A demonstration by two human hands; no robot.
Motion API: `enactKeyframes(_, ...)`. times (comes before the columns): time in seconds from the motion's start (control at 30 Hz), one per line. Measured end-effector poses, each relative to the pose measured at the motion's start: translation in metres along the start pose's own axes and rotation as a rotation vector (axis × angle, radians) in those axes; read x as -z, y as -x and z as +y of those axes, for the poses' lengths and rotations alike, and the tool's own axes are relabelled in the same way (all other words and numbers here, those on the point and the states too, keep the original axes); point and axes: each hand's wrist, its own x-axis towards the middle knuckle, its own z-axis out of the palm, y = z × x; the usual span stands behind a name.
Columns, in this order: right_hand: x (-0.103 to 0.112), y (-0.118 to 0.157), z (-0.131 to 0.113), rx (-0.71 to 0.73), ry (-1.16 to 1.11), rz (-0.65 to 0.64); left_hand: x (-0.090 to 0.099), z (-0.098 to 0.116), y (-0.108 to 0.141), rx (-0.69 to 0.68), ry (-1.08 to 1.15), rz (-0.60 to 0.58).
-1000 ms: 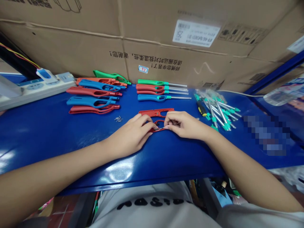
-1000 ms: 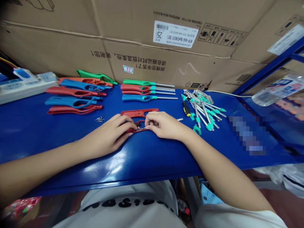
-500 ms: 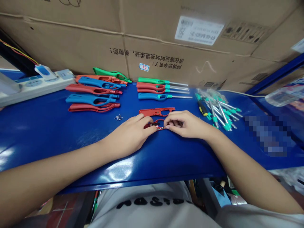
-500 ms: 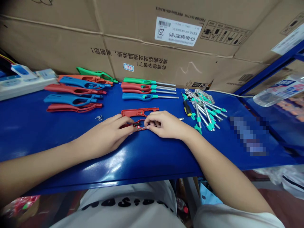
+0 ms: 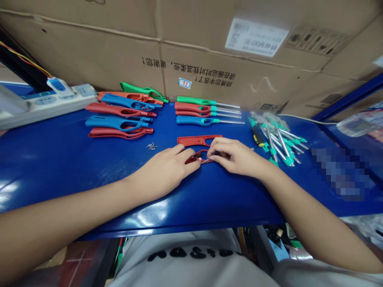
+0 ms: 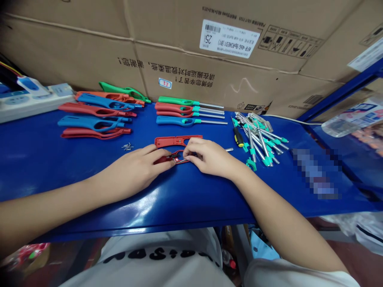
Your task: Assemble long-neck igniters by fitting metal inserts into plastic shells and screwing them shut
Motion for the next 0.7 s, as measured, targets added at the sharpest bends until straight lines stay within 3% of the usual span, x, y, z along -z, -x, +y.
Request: enactKeyframes(0.7, 0.002, 0.004, 0.003, 0.044, -0.019, -0.080, 0.000, 0.016, 0.004, -0.007, -0.082, 0.087)
